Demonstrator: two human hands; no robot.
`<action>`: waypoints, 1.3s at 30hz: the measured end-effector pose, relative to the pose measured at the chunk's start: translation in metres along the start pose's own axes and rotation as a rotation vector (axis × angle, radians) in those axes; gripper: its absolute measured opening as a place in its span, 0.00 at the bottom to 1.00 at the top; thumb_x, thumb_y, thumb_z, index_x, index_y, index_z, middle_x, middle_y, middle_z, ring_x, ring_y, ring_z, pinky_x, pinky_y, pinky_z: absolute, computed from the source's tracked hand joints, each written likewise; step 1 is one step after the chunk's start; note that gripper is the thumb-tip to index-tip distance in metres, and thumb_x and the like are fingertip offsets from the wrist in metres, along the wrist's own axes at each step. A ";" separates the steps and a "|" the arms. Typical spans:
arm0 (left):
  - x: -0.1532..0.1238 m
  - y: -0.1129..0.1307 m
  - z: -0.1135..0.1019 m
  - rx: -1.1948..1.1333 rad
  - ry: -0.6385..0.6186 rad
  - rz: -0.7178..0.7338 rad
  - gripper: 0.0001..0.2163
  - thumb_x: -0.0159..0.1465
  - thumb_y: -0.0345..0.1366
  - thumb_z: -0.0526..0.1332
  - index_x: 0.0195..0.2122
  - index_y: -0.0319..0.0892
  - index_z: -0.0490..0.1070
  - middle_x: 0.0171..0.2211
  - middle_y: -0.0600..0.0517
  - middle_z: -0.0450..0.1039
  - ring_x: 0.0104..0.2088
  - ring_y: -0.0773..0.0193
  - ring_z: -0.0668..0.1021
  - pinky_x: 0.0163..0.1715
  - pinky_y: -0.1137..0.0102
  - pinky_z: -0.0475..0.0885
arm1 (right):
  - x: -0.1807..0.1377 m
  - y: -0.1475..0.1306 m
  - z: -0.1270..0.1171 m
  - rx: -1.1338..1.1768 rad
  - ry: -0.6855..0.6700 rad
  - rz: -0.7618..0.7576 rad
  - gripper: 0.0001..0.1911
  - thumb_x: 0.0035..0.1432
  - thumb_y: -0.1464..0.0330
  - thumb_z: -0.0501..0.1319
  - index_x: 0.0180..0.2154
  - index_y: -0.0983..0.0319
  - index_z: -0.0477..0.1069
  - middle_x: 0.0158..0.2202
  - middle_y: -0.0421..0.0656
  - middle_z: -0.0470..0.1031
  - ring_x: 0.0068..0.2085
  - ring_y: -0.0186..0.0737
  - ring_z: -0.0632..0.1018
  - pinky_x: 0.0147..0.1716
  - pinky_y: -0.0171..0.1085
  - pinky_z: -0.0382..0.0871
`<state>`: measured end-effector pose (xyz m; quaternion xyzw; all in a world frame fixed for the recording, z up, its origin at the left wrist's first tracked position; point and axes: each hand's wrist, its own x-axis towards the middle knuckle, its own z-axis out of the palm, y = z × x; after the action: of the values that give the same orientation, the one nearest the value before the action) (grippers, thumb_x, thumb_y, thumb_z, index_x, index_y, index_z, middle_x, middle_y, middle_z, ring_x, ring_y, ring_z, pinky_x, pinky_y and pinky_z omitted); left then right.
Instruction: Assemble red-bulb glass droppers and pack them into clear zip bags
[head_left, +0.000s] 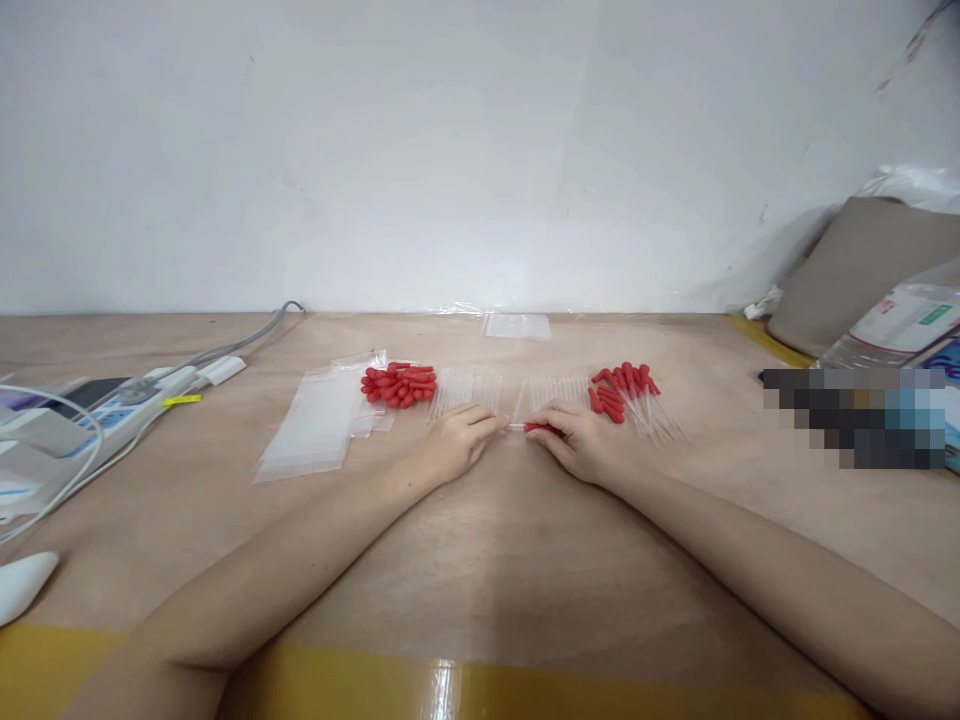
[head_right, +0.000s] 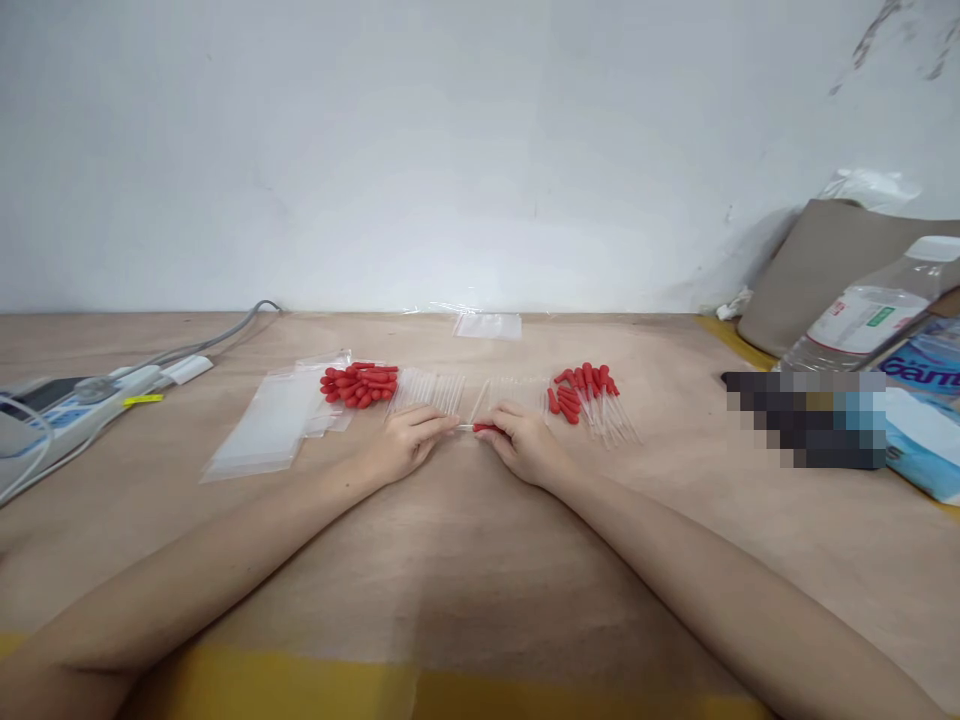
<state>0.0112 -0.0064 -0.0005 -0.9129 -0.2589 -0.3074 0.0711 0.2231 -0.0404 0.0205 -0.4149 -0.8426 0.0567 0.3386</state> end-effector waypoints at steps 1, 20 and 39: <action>0.000 0.000 0.000 -0.010 -0.007 0.004 0.11 0.64 0.31 0.50 0.44 0.40 0.70 0.33 0.49 0.73 0.34 0.64 0.73 0.35 0.69 0.69 | 0.000 0.000 0.000 -0.006 -0.001 -0.009 0.11 0.59 0.67 0.52 0.36 0.58 0.73 0.34 0.44 0.75 0.32 0.37 0.75 0.29 0.34 0.68; 0.003 0.008 0.004 0.002 -0.014 0.038 0.11 0.65 0.31 0.49 0.41 0.38 0.69 0.31 0.48 0.71 0.32 0.65 0.73 0.34 0.71 0.70 | 0.001 -0.003 -0.002 -0.107 -0.067 -0.116 0.09 0.59 0.68 0.53 0.34 0.61 0.71 0.31 0.44 0.74 0.31 0.35 0.74 0.28 0.32 0.65; 0.007 0.010 0.004 -0.134 0.070 -0.078 0.12 0.65 0.37 0.51 0.48 0.40 0.64 0.34 0.49 0.73 0.34 0.66 0.76 0.35 0.71 0.72 | 0.011 0.013 0.010 0.383 -0.016 0.039 0.08 0.54 0.65 0.58 0.36 0.61 0.69 0.33 0.43 0.74 0.34 0.37 0.75 0.35 0.37 0.69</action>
<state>0.0233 -0.0108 0.0007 -0.8935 -0.2704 -0.3585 0.0067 0.2208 -0.0222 0.0141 -0.3587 -0.8107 0.2260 0.4037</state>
